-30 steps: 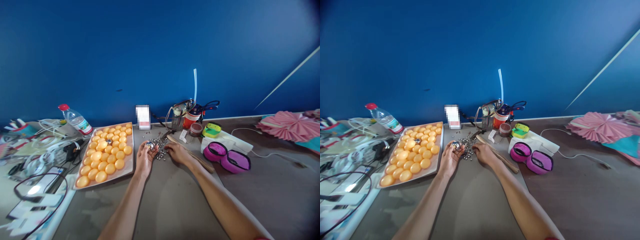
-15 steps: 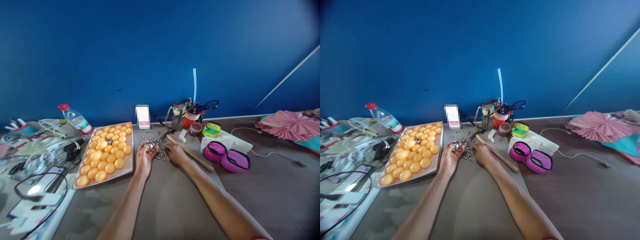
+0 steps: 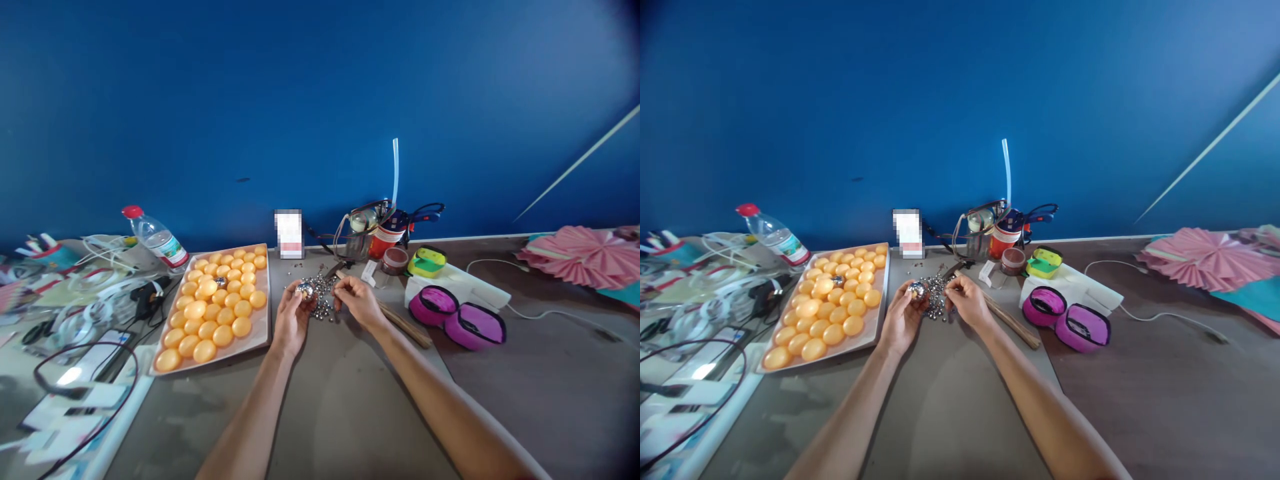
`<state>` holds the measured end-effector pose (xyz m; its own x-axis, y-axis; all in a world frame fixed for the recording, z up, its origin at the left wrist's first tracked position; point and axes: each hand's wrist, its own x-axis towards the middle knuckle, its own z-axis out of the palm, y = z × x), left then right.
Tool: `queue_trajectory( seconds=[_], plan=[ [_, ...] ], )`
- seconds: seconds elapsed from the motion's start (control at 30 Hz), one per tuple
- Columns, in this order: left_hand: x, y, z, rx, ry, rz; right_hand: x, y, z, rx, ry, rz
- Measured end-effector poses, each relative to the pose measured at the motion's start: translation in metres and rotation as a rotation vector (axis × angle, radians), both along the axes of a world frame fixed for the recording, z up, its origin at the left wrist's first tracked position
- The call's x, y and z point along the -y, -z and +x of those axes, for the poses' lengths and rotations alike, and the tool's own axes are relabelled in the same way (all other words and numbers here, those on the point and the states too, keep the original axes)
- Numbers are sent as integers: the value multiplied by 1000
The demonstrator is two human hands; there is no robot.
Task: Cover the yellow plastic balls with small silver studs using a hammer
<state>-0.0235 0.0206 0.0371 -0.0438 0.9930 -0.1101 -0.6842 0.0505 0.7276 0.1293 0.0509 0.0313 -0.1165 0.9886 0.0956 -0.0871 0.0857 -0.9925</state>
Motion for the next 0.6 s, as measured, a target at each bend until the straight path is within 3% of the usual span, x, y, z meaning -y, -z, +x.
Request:
queue_trajectory(
  seconds=[0.2, 0.4, 0.6],
  plan=[
    [0, 1, 1, -16, 18, 28, 2, -3, -2, -117, -24, -38],
    [1, 0, 2, -10, 54, 54, 9, -10, -7, -242, -149, -100],
    [2, 0, 4, -47, 68, 68, 14, -12, -15, -164, -115, -70]
  ],
)
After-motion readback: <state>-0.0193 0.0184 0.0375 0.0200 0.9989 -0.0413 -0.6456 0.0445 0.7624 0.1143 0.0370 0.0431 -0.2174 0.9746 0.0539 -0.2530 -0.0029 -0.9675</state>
